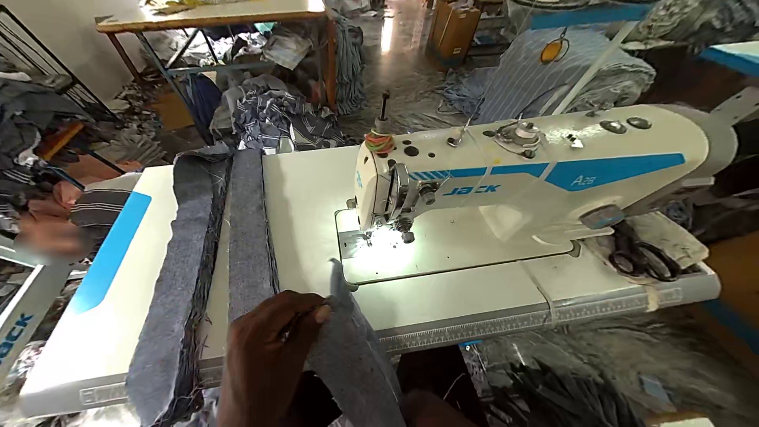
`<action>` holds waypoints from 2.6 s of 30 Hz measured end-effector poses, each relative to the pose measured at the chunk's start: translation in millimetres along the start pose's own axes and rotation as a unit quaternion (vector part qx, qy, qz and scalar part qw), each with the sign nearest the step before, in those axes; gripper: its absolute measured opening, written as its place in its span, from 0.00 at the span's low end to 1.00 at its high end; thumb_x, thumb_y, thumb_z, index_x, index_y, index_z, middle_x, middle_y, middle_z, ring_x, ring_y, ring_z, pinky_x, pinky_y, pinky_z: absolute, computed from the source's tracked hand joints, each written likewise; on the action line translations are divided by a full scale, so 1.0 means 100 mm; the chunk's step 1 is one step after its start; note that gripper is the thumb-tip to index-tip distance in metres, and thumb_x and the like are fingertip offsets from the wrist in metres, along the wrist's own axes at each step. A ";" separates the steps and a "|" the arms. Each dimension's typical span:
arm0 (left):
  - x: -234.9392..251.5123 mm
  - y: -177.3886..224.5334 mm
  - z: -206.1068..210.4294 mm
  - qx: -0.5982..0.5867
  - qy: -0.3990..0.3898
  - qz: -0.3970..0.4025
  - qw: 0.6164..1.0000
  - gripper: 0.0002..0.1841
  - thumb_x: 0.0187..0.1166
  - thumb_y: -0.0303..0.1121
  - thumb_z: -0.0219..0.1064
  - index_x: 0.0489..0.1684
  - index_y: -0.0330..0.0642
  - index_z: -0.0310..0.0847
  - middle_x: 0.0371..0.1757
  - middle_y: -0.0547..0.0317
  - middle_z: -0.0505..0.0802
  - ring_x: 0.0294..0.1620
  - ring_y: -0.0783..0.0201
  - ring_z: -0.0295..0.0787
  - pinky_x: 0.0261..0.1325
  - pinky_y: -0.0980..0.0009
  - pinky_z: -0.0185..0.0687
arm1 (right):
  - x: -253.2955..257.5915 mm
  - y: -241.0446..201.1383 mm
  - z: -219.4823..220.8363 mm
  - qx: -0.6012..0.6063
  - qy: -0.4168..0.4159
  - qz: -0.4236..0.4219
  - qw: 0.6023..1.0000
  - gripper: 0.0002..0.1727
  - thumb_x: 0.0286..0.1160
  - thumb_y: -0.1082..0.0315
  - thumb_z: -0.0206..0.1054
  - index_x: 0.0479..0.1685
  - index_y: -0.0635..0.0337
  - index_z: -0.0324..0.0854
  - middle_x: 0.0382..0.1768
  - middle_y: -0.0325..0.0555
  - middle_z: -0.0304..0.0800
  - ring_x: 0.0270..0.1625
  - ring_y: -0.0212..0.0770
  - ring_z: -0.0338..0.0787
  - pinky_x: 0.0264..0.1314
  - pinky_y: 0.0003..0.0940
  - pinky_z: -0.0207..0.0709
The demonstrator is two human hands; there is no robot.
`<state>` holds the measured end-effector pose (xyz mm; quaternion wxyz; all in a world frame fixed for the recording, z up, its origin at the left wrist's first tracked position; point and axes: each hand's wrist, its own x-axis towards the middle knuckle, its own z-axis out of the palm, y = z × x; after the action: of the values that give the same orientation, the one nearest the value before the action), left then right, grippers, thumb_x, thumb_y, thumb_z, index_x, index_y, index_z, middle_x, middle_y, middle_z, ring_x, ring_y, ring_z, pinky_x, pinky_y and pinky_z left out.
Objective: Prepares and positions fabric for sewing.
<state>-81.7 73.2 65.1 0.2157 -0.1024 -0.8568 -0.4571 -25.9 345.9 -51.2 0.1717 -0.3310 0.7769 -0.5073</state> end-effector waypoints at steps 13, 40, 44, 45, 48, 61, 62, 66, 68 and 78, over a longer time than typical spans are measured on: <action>0.20 0.35 0.28 -0.171 -0.009 -0.031 0.985 0.05 0.79 0.31 0.70 0.39 0.41 0.92 0.32 0.69 0.94 0.28 0.79 0.87 0.31 0.84 0.84 | 1.12 -0.70 -0.16 -0.072 0.437 -0.210 0.872 0.14 0.87 0.70 0.60 0.63 0.64 0.84 0.37 0.50 0.88 0.35 0.32 0.87 0.40 0.22 0.82; 0.13 0.31 0.38 -0.248 -0.063 -0.002 0.967 0.06 0.78 0.38 0.73 0.48 0.54 0.92 0.40 0.70 0.95 0.36 0.76 0.91 0.40 0.81 0.89 | 0.85 -0.81 -0.68 0.185 0.362 -0.166 0.899 0.03 0.76 0.73 0.69 0.38 0.63 0.87 0.31 0.35 0.85 0.30 0.20 0.81 0.33 0.14 0.78; 0.08 0.32 0.41 -0.297 -0.041 -0.014 0.954 0.07 0.81 0.41 0.71 0.45 0.54 0.94 0.39 0.71 0.96 0.36 0.78 0.90 0.42 0.82 0.88 | 0.83 -0.84 -0.63 0.221 0.376 -0.138 0.889 0.05 0.79 0.70 0.68 0.36 0.59 0.85 0.26 0.32 0.82 0.26 0.19 0.77 0.29 0.14 0.74; 0.08 0.33 0.41 -0.309 -0.037 -0.017 0.950 0.06 0.80 0.39 0.72 0.44 0.53 0.94 0.39 0.70 0.95 0.35 0.78 0.91 0.41 0.82 0.88 | 0.83 -0.85 -0.63 0.225 0.383 -0.130 0.887 0.05 0.79 0.70 0.68 0.36 0.59 0.86 0.25 0.32 0.82 0.26 0.19 0.77 0.29 0.14 0.73; 0.11 0.37 0.43 -0.334 -0.024 -0.026 0.942 0.05 0.74 0.36 0.77 0.41 0.51 0.93 0.38 0.68 0.94 0.35 0.77 0.90 0.41 0.81 0.89 | 0.84 -0.86 -0.62 0.215 0.402 -0.106 0.884 0.05 0.77 0.69 0.68 0.34 0.57 0.86 0.28 0.32 0.82 0.28 0.20 0.78 0.31 0.14 0.74; 0.06 0.50 0.30 -0.123 -0.013 0.018 0.992 0.04 0.79 0.34 0.73 0.41 0.47 0.93 0.39 0.70 0.95 0.34 0.75 0.92 0.37 0.81 0.91 | 0.82 -0.81 -0.48 0.249 0.335 -0.202 0.886 0.11 0.85 0.65 0.64 0.40 0.61 0.86 0.50 0.43 0.95 0.57 0.28 0.90 0.60 0.24 0.83; 0.08 0.46 0.22 -0.144 -0.054 0.007 0.988 0.04 0.78 0.39 0.74 0.41 0.53 0.93 0.39 0.72 0.94 0.32 0.77 0.90 0.35 0.82 0.89 | 0.81 -0.79 -0.50 0.297 0.298 -0.198 0.885 0.10 0.85 0.63 0.64 0.40 0.59 0.87 0.50 0.40 0.95 0.58 0.27 0.90 0.60 0.25 0.82; 0.16 0.33 0.06 -0.248 -0.187 -0.018 0.950 0.15 0.74 0.46 0.76 0.54 0.54 0.95 0.44 0.69 0.95 0.31 0.78 0.87 0.31 0.84 0.84 | 0.75 -0.76 -0.55 0.425 0.201 -0.162 0.868 0.09 0.82 0.60 0.67 0.39 0.54 0.88 0.43 0.36 0.94 0.52 0.26 0.89 0.58 0.27 0.82; 0.15 0.33 0.08 -0.270 -0.181 -0.013 0.945 0.11 0.76 0.42 0.76 0.49 0.51 0.95 0.40 0.69 0.93 0.25 0.80 0.84 0.24 0.86 0.82 | 0.75 -0.81 -0.55 0.430 0.222 -0.138 0.864 0.08 0.82 0.61 0.68 0.38 0.53 0.88 0.37 0.32 0.91 0.46 0.23 0.88 0.54 0.24 0.82; -0.03 0.66 0.65 -0.240 0.119 -0.011 0.963 0.04 0.75 0.27 0.72 0.31 0.50 0.88 0.30 0.73 0.91 0.26 0.77 0.88 0.29 0.81 0.89 | 0.95 -0.92 -0.28 -0.164 0.540 -0.200 0.801 0.05 0.76 0.70 0.71 0.43 0.62 0.85 0.37 0.45 0.85 0.41 0.30 0.87 0.45 0.19 0.83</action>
<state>-72.3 163.9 80.4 0.2804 -0.0870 -0.6911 -0.6605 -80.1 274.2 50.5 -0.4380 -0.1745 0.7318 -0.4921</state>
